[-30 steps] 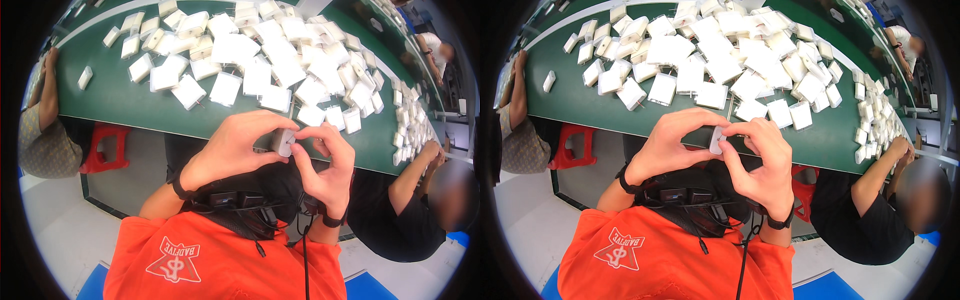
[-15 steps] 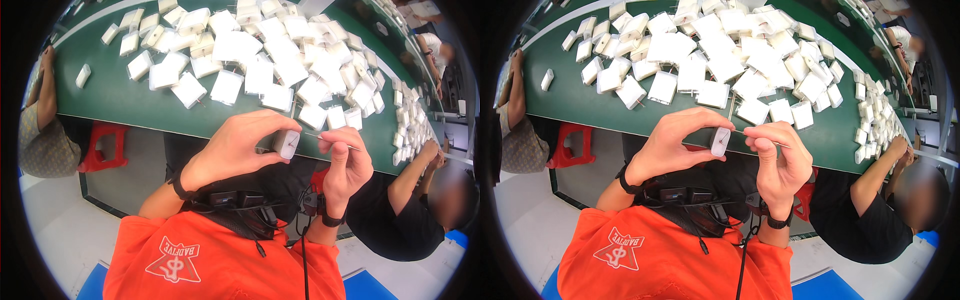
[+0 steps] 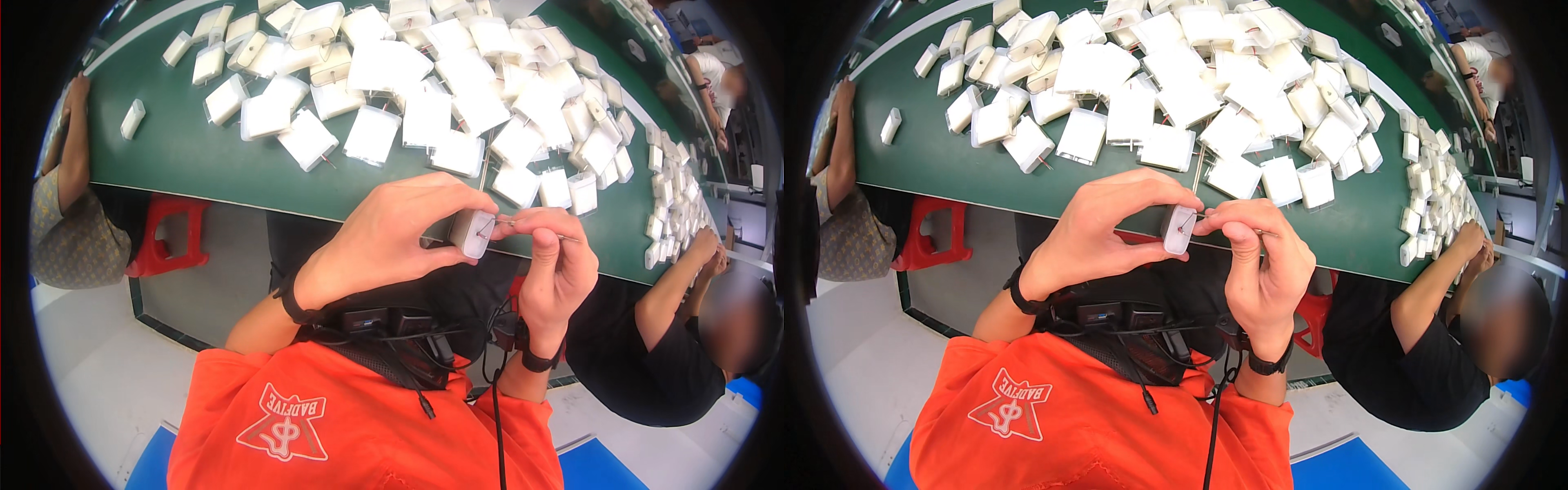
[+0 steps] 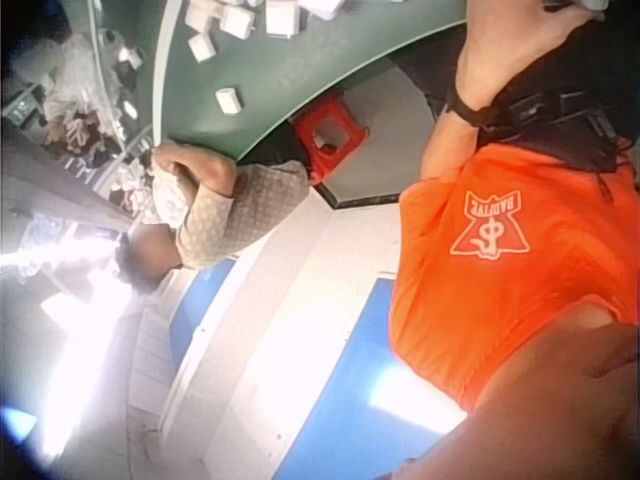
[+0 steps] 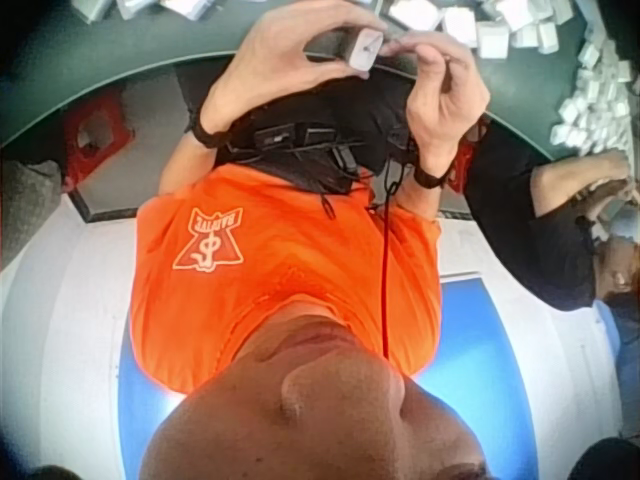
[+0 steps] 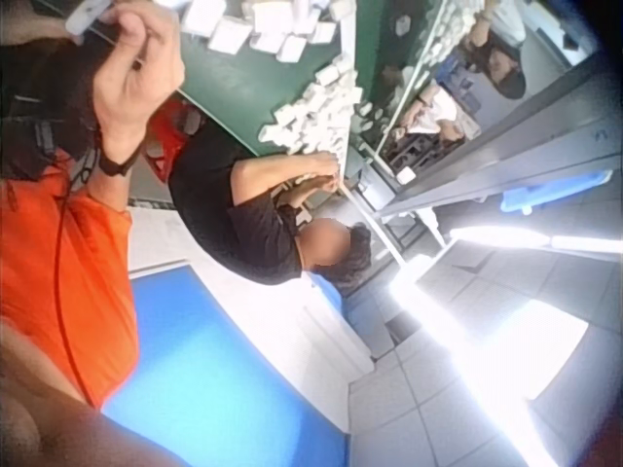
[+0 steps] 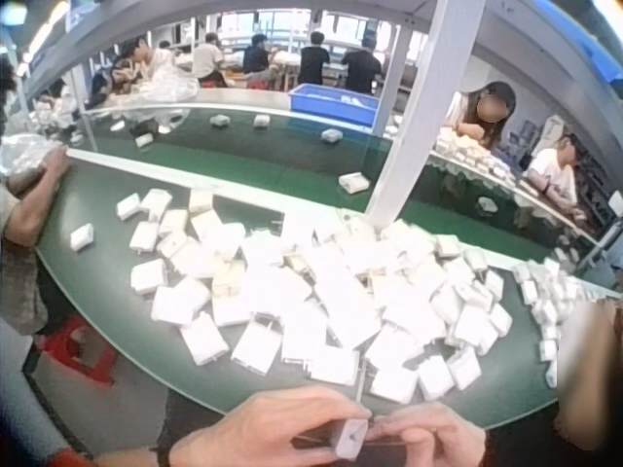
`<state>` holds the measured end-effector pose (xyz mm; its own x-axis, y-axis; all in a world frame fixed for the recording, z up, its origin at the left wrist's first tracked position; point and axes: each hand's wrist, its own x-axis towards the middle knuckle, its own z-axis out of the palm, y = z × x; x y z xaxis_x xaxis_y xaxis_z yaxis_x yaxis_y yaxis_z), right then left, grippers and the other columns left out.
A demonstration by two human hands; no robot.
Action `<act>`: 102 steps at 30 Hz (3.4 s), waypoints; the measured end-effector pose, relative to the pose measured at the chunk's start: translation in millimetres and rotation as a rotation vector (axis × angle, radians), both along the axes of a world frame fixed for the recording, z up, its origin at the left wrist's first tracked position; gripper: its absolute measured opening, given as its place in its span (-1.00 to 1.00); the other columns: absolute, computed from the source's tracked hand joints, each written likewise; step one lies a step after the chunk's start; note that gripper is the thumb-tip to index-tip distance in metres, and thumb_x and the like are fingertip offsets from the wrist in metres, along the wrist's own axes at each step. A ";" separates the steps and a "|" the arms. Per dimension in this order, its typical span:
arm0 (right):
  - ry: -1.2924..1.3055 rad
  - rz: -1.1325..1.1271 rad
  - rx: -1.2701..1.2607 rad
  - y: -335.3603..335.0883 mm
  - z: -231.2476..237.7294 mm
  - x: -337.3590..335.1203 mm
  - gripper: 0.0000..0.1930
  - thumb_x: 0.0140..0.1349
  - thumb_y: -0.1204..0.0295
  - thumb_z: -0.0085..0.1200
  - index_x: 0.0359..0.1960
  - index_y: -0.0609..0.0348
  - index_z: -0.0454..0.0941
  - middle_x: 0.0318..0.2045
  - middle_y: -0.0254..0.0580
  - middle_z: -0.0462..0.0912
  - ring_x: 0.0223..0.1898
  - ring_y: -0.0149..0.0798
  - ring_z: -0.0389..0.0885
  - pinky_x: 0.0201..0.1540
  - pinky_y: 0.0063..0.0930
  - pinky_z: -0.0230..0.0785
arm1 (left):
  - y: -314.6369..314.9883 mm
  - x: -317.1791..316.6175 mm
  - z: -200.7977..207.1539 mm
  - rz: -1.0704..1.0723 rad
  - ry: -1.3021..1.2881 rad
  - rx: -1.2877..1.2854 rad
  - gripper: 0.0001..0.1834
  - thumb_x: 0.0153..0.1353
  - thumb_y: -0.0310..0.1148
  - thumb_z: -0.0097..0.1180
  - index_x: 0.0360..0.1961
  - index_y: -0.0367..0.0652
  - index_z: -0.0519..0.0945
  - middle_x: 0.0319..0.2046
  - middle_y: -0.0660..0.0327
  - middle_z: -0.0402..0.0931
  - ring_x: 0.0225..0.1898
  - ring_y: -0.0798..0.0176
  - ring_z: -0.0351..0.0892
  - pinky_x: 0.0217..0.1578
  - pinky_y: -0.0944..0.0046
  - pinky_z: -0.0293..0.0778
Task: Assembling and testing small white electronic components on a factory production line using a needle tool.
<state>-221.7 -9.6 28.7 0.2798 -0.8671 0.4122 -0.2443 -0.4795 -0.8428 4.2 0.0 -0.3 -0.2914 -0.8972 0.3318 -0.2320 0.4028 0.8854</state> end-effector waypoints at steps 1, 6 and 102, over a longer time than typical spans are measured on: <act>0.000 0.000 0.002 0.5 -1.0 0.6 -0.89 0.58 0.64 0.09 -0.15 0.40 0.65 -0.28 -0.04 0.82 -0.23 -0.16 0.83 -0.17 -0.38 0.67 | 0.3 0.1 -0.5 0.000 0.002 0.002 -0.43 -0.01 -0.52 0.64 0.09 -0.17 0.76 0.01 0.18 0.79 0.03 0.04 0.79 0.05 0.15 0.68; -0.036 0.010 -0.020 -0.1 -3.0 0.4 -0.90 0.58 0.64 0.09 -0.14 0.40 0.65 -0.28 -0.03 0.83 -0.21 -0.13 0.86 -0.14 -0.34 0.70 | -0.9 1.4 0.1 -0.005 -0.005 0.004 -0.43 0.00 -0.50 0.64 0.10 -0.17 0.76 0.01 0.18 0.79 0.03 0.04 0.79 0.05 0.15 0.68; 0.293 0.096 0.029 -17.8 36.8 11.3 -0.90 0.27 0.62 0.39 -0.22 0.23 0.76 -0.43 -0.16 0.74 -0.48 -0.20 0.69 -0.41 -0.33 0.47 | -0.7 -2.1 7.0 0.003 -0.012 0.034 -0.49 0.08 -0.43 0.66 0.07 -0.20 0.74 -0.03 0.08 0.77 -0.01 -0.05 0.80 0.02 0.11 0.69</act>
